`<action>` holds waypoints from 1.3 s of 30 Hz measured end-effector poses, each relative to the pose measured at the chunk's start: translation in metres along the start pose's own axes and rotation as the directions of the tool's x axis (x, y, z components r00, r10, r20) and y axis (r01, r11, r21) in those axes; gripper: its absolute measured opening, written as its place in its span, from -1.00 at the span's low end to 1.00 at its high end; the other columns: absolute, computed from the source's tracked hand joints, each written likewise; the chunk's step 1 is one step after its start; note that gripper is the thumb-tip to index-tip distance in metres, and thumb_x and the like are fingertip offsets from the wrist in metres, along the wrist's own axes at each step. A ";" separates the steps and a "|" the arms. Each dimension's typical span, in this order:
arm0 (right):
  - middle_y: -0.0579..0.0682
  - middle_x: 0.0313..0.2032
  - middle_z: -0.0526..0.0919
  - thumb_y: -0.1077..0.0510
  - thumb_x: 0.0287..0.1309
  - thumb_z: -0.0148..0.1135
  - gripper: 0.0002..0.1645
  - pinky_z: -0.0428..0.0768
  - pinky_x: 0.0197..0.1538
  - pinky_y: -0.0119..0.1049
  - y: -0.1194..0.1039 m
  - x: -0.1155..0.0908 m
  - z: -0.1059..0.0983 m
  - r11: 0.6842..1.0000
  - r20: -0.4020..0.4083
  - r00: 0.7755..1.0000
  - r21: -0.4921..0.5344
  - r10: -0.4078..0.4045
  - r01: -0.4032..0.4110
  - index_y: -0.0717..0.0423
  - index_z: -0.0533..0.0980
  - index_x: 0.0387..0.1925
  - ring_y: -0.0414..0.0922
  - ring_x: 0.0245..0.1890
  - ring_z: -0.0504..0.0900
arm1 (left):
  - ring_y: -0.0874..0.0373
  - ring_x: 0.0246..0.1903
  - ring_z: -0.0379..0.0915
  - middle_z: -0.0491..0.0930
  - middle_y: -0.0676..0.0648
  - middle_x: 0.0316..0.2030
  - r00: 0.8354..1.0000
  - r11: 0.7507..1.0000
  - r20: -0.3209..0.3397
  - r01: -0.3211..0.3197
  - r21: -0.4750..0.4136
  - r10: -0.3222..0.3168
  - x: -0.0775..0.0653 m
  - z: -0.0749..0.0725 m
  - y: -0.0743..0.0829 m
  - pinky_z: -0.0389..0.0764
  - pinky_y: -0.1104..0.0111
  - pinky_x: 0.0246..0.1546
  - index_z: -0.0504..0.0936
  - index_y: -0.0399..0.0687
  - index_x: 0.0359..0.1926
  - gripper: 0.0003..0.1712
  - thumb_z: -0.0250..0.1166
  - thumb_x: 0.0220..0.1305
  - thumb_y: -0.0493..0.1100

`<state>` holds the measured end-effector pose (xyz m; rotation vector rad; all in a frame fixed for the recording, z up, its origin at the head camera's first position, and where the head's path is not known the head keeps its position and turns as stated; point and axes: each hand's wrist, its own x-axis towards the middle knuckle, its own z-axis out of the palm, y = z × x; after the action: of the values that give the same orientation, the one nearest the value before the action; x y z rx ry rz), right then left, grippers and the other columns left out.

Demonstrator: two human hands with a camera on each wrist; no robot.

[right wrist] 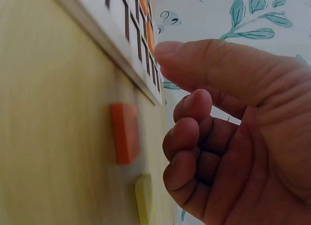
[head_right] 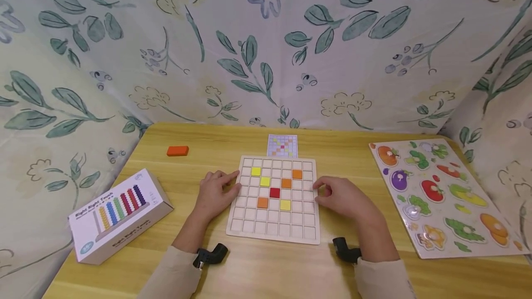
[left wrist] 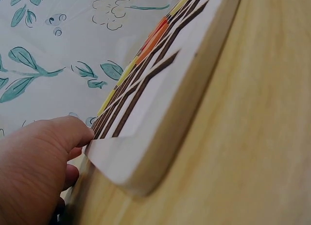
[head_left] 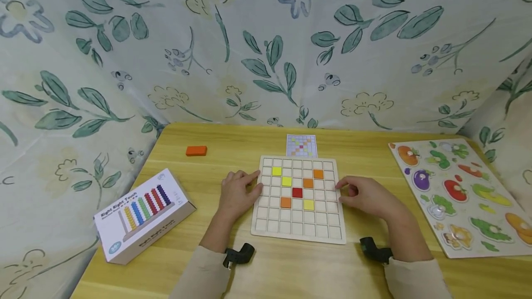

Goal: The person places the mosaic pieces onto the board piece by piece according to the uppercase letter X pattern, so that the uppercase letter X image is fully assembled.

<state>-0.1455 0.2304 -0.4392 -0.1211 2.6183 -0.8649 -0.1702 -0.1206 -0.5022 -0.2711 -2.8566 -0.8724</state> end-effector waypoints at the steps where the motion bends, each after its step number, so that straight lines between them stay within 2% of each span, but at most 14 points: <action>1: -0.03 -0.44 0.43 0.07 0.23 0.40 -0.66 0.33 -0.40 -0.28 0.003 -0.001 -0.001 1.000 -0.008 1.000 -0.005 -0.007 0.007 0.00 0.61 0.03 -0.10 -0.44 0.41 | 0.14 -0.29 0.25 0.57 0.06 -0.30 1.000 1.000 0.001 0.002 -0.001 -0.002 0.000 0.000 0.000 0.20 0.26 -0.17 0.68 0.20 0.24 -0.52 0.34 0.31 0.10; 7: -0.05 -0.47 0.43 0.09 0.21 0.42 -0.66 0.29 -0.42 -0.32 0.020 -0.008 -0.004 0.999 -0.036 0.999 -0.044 -0.033 0.031 0.05 0.64 0.01 -0.12 -0.47 0.38 | 0.14 -0.30 0.26 0.58 0.05 -0.31 1.000 1.000 -0.007 -0.003 -0.002 0.003 0.000 0.000 0.000 0.21 0.26 -0.18 0.69 0.19 0.22 -0.52 0.35 0.30 0.09; 14: -0.05 -0.46 0.43 0.05 0.20 0.41 -0.63 0.26 -0.46 -0.31 0.030 -0.016 -0.006 0.999 -0.011 1.000 -0.034 0.022 -0.022 0.04 0.62 0.02 -0.12 -0.50 0.37 | 0.14 -0.29 0.26 0.59 0.05 -0.30 1.000 1.000 -0.003 0.004 -0.008 -0.004 0.000 -0.001 0.000 0.21 0.26 -0.16 0.69 0.19 0.23 -0.52 0.35 0.30 0.09; 22: -0.04 -0.44 0.42 0.05 0.16 0.45 -0.64 0.27 -0.47 -0.30 0.037 -0.021 -0.009 0.998 -0.019 0.998 -0.017 0.062 -0.062 0.01 0.61 -0.01 -0.10 -0.49 0.38 | 0.15 -0.29 0.25 0.58 0.05 -0.29 1.000 1.000 -0.003 0.007 -0.008 -0.007 0.000 0.000 0.000 0.21 0.26 -0.16 0.69 0.19 0.23 -0.51 0.34 0.30 0.10; 30: -0.05 -0.44 0.43 0.00 0.16 0.46 -0.67 0.28 -0.46 -0.30 0.038 -0.018 -0.006 0.996 -0.021 0.998 -0.059 0.065 -0.066 -0.01 0.60 -0.09 -0.11 -0.50 0.38 | 0.16 -0.30 0.25 0.58 0.06 -0.30 1.000 1.000 -0.004 0.009 -0.001 -0.009 0.000 0.000 0.000 0.21 0.26 -0.17 0.69 0.20 0.23 -0.51 0.33 0.31 0.11; 39: -0.05 -0.44 0.42 -0.01 0.16 0.46 -0.66 0.27 -0.46 -0.30 0.034 -0.018 -0.006 0.997 -0.019 0.998 -0.050 0.064 -0.065 0.01 0.59 -0.10 -0.11 -0.49 0.38 | 0.15 -0.30 0.25 0.59 0.05 -0.29 1.000 1.000 0.000 0.008 -0.001 -0.008 0.001 0.001 -0.002 0.22 0.26 -0.16 0.68 0.21 0.23 -0.51 0.33 0.31 0.12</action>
<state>-0.1295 0.2648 -0.4492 -0.0423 2.6454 -0.7808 -0.1715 -0.1217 -0.5046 -0.2593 -2.8594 -0.8757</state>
